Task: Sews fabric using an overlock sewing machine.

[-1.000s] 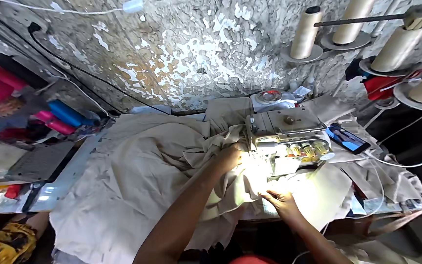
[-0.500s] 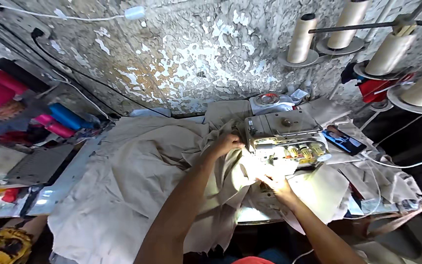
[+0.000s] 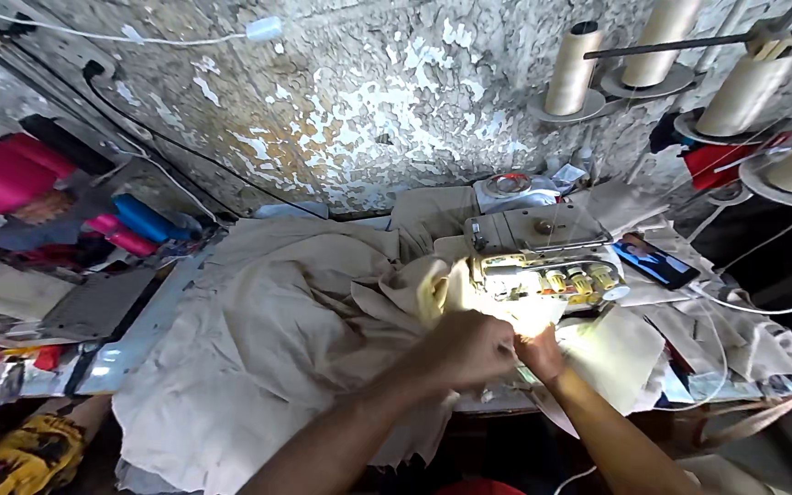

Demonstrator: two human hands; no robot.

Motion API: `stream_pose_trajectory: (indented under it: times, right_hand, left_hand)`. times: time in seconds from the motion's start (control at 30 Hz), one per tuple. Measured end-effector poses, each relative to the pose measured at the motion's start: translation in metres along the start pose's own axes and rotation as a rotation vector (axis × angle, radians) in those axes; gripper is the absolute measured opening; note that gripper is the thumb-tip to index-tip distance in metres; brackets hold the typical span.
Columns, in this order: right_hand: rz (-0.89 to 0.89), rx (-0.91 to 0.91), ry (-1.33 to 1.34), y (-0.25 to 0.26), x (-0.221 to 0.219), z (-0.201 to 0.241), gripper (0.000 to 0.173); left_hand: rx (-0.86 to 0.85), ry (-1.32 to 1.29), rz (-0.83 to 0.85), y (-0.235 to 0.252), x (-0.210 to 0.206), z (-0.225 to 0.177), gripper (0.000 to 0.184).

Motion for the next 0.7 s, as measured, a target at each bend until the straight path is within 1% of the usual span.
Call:
stream_pose_trajectory:
  times: [0.03,0.1,0.2,0.27,0.4,0.5,0.57,0.63,0.7]
  right_hand:
    - [0.041,-0.037,0.026,-0.005,0.004,0.003,0.015]
    - [0.092,-0.07,-0.011,-0.014,0.009,0.011,0.015]
    - [0.115,-0.084,-0.113,-0.026,0.01,0.018,0.017]
    - [0.126,-0.085,-0.148,-0.027,0.009,0.018,0.018]
    - [0.135,-0.058,-0.188,-0.022,0.011,0.019,0.015]
    - [0.148,-0.056,-0.231,-0.019,0.013,0.02,0.014]
    - [0.149,-0.049,-0.239,-0.017,0.016,0.02,0.013]
    - [0.197,-0.058,-0.23,-0.012,0.02,0.02,0.015]
    - [0.307,-0.104,-0.211,-0.006,0.027,0.022,0.02]
  left_hand:
    - [-0.024,0.031,-0.035,-0.005,-0.021,-0.001,0.024]
    - [-0.063,0.085,-0.122,-0.011,-0.06,0.003,0.024]
    - [-0.047,0.117,-0.137,-0.01,-0.088,0.007,0.025]
    - [-0.055,0.146,-0.16,-0.011,-0.09,0.008,0.025]
    - [-0.029,0.136,-0.113,-0.01,-0.083,0.009,0.027]
    - [-0.047,0.144,-0.152,-0.007,-0.086,0.012,0.027]
    - [-0.029,0.14,-0.15,-0.006,-0.085,0.013,0.028]
    - [-0.031,0.138,-0.174,-0.004,-0.084,0.015,0.028]
    - [-0.046,0.129,-0.215,-0.002,-0.081,0.018,0.027]
Point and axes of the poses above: each hand's wrist, its own y-axis towards the middle knuckle, its own x-axis out of the back of the hand, z = x × y, the point moved 1 cm from there along y, towards the middle knuckle, and after that the axes turned 8 degrees about -y, right-handed, at the moved point
